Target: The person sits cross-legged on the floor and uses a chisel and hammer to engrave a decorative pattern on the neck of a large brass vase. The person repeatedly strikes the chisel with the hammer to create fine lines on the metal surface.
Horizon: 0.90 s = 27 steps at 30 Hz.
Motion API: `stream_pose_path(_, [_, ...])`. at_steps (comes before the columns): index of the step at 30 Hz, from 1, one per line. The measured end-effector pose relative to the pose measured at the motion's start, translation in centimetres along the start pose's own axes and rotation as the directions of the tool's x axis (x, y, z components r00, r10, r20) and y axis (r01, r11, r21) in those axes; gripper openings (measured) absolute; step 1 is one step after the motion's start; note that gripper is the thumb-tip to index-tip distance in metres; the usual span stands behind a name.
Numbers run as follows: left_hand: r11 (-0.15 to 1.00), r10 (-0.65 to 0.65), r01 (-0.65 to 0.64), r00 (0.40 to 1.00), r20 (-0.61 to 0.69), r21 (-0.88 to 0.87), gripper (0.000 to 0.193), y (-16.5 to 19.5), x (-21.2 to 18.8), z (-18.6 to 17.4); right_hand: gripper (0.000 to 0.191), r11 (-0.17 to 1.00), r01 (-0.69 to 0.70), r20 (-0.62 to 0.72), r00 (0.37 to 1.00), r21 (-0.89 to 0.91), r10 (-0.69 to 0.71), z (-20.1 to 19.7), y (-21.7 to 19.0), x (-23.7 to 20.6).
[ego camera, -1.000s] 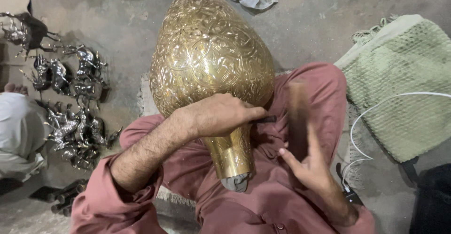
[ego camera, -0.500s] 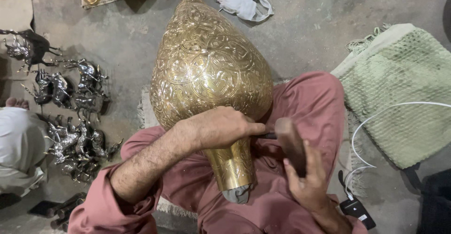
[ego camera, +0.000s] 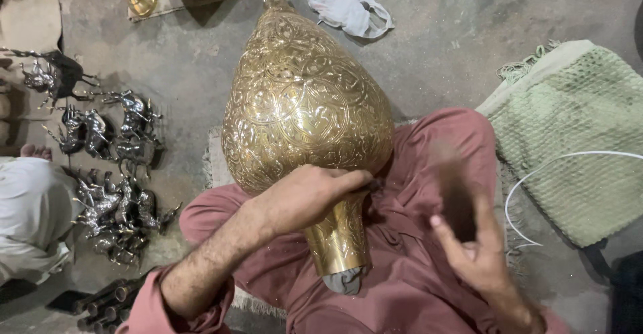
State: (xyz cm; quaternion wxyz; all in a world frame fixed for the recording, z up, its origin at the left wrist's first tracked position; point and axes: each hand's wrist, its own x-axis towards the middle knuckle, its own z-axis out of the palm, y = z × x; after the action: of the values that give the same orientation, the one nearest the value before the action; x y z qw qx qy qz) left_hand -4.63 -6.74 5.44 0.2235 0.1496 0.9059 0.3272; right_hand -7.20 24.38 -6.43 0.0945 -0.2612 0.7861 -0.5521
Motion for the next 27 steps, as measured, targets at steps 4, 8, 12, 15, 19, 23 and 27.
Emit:
stream_pose_path(4, [0.994,-0.086,0.077,0.990,-0.114,-0.074,0.045,0.3,-1.3,1.1,0.071,0.948,0.195,0.156,0.975,-0.250,-0.160,-3.0,-1.5,3.1])
stream_pose_path(8, [0.982,-0.088,0.037,0.957,-0.277,-0.185,0.039,0.4,-2.8,1.9,0.075,0.932,0.290,0.189,0.949,-0.217,-0.251,-4.5,-4.0,5.4])
stream_pose_path(12, [0.982,-0.093,0.024,0.922,-0.376,-0.187,0.041,-0.3,-3.5,3.0,0.073,0.859,0.314,0.309,0.931,-0.403,-0.196,-4.8,-5.3,6.7])
stream_pose_path(15, [0.971,-0.127,0.027,0.899,-0.419,-0.237,0.039,-1.0,-4.5,4.3,0.070,0.878,0.336,0.287,0.926,-0.341,-0.243,-3.9,-4.5,6.1])
stream_pose_path(19, [0.930,-0.175,-0.062,0.791,-0.586,-0.362,0.036,-2.5,-5.8,5.5,0.071,0.983,0.165,0.105,0.982,-0.085,-0.156,-1.6,-1.9,3.8])
stream_pose_path(23, [0.893,-0.314,0.005,0.724,-0.614,-0.451,0.037,-2.6,-6.8,5.9,0.060,0.881,-0.316,0.240,0.940,0.353,0.241,2.4,1.1,2.5])
stream_pose_path(27, [0.905,-0.232,0.014,0.853,-0.467,-0.425,0.038,-2.0,-5.4,4.5,0.038,0.896,-0.436,0.131,0.896,0.080,0.425,2.9,1.5,1.5])
